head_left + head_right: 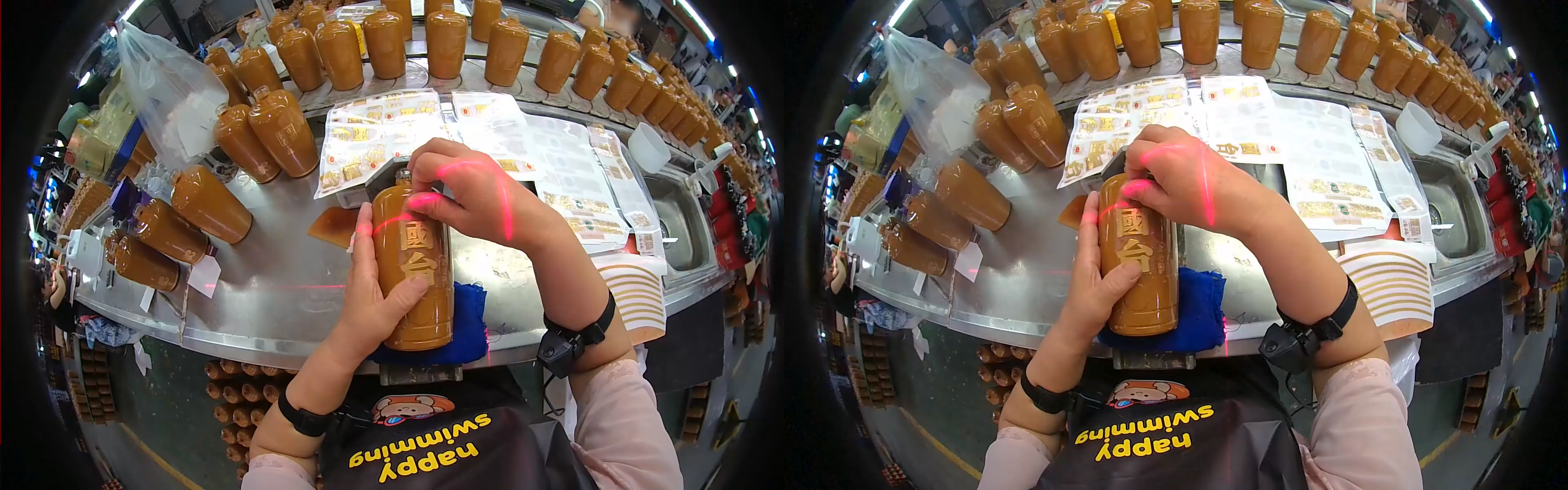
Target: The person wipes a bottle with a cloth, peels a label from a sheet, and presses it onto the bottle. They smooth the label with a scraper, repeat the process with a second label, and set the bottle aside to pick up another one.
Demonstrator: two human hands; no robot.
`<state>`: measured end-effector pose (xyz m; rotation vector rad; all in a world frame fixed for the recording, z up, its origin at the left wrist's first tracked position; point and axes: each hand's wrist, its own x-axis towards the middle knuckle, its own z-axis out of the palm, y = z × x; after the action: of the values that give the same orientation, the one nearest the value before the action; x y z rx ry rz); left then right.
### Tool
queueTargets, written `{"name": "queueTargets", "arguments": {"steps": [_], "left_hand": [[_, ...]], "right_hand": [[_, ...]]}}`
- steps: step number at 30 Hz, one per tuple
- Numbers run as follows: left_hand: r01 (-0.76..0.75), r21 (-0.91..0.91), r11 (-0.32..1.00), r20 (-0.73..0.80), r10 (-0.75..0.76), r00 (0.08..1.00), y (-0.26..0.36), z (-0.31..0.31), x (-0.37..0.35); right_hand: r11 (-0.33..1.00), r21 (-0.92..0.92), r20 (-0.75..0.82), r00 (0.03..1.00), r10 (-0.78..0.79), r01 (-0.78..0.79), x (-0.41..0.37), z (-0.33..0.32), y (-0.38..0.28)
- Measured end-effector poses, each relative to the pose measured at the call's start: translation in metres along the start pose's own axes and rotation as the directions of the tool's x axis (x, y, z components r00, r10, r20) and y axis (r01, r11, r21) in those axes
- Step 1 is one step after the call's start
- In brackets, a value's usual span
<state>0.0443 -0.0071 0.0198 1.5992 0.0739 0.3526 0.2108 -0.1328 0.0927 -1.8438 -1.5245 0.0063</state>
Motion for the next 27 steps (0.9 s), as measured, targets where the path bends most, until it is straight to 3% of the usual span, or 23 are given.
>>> {"name": "queueTargets", "arguments": {"steps": [3,12,15,18,21,25,27], "left_hand": [[0.023,-0.148,0.989,0.011,-0.021,1.000,0.004,0.003,0.001],[-0.006,-0.157,0.988,0.033,0.011,0.999,0.006,0.000,0.002],[0.034,-0.317,0.948,0.051,-0.019,0.999,0.007,0.001,0.002],[0.034,-0.302,0.953,0.071,-0.013,0.997,0.008,0.000,0.001],[0.024,-0.188,0.982,0.057,-0.013,0.998,0.000,-0.005,0.001],[0.049,-0.249,0.967,0.059,-0.035,0.998,0.007,-0.002,0.001],[0.056,-0.253,0.966,0.058,-0.042,0.997,0.009,-0.001,0.000]], "right_hand": [[1.000,-0.002,-0.023,1.000,-0.014,0.014,0.001,0.002,0.002],[1.000,0.005,-0.040,0.999,-0.006,0.006,0.001,0.004,0.003],[0.992,0.113,-0.114,0.991,0.076,-0.063,-0.009,0.007,0.004],[0.969,0.207,-0.211,0.961,0.180,-0.136,-0.039,0.020,0.004],[0.953,0.265,-0.143,0.971,0.191,-0.148,-0.067,0.035,0.001],[0.914,0.370,-0.155,0.959,0.238,-0.167,-0.075,0.044,-0.005],[0.931,0.316,-0.127,0.964,0.235,-0.185,-0.074,0.042,0.000]]}}
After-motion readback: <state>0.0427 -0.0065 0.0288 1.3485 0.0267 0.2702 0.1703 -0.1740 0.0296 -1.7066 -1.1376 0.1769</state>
